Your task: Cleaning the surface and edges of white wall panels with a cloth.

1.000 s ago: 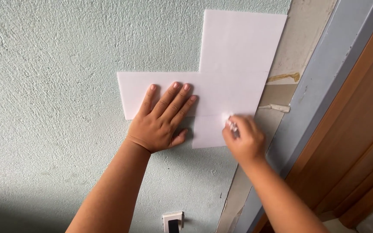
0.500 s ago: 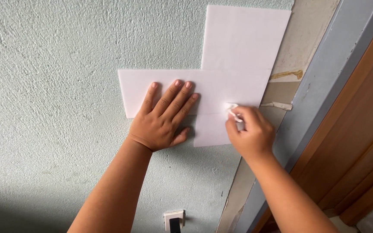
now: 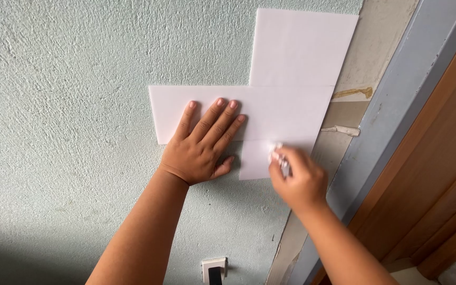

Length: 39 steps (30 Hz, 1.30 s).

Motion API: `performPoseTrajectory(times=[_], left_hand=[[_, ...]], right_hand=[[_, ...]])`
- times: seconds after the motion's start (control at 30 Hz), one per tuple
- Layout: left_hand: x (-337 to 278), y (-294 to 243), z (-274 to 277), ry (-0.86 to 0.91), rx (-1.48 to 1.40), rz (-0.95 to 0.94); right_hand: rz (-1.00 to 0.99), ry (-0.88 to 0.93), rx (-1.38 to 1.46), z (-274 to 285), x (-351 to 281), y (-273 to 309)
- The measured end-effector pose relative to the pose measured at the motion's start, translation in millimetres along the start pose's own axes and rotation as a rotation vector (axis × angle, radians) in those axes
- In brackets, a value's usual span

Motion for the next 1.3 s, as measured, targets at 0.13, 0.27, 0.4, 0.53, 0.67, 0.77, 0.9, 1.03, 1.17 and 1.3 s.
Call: performPoseTrajectory(times=[0.13, 0.27, 0.4, 0.53, 0.67, 0.77, 0.9, 1.03, 1.17, 1.3], left_hand=[[0.7, 0.1, 0.2, -0.002, 0.000, 0.007], [-0.1, 0.0, -0.5, -0.007, -0.002, 0.010], [-2.3, 1.6, -2.6, 0.166, -0.117, 0.029], [-3.5, 1.2, -2.0, 0.157, -0.111, 0.025], [-0.1, 2.4, 1.6, 0.160, -0.112, 0.032], [0.3, 2.9, 0.6, 0.163, -0.128, 0.038], [-1.0, 2.9, 0.4, 0.141, -0.147, 0.040], [-0.7, 4.2, -0.5, 0.141, -0.140, 0.041], [-1.3, 1.7, 3.1, 0.140, -0.148, 0.036], [1.1, 2.7, 3.5, 0.155, -0.150, 0.043]], right_hand=[[0.027, -0.022, -0.046, -3.8, 25.8, 17.2], [0.040, 0.072, -0.010, -25.3, -47.4, 20.3], [-0.009, 0.380, 0.038, -18.0, -62.8, 32.3], [0.065, 0.181, 0.036, 10.4, 11.6, 50.9], [-0.005, 0.089, 0.027, 4.5, 44.5, 53.1], [0.023, 0.099, 0.043, -11.4, 11.6, 52.6], [0.051, 0.222, 0.041, -11.2, -45.4, 64.5], [-0.067, 0.445, 0.014, -5.9, -20.2, 62.3], [0.000, 0.182, -0.012, 13.9, 45.7, 71.2], [-0.016, 0.106, -0.020, -6.3, 40.2, 64.2]])
Point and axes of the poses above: each hand's wrist, its own x-axis towards the middle knuckle, its own z-axis out of the back of the hand, y = z × x, the point moved 6 cm from there along x, towards the middle knuckle, and after that the axes turned 5 degrees about -x, right-handed, at the moved point
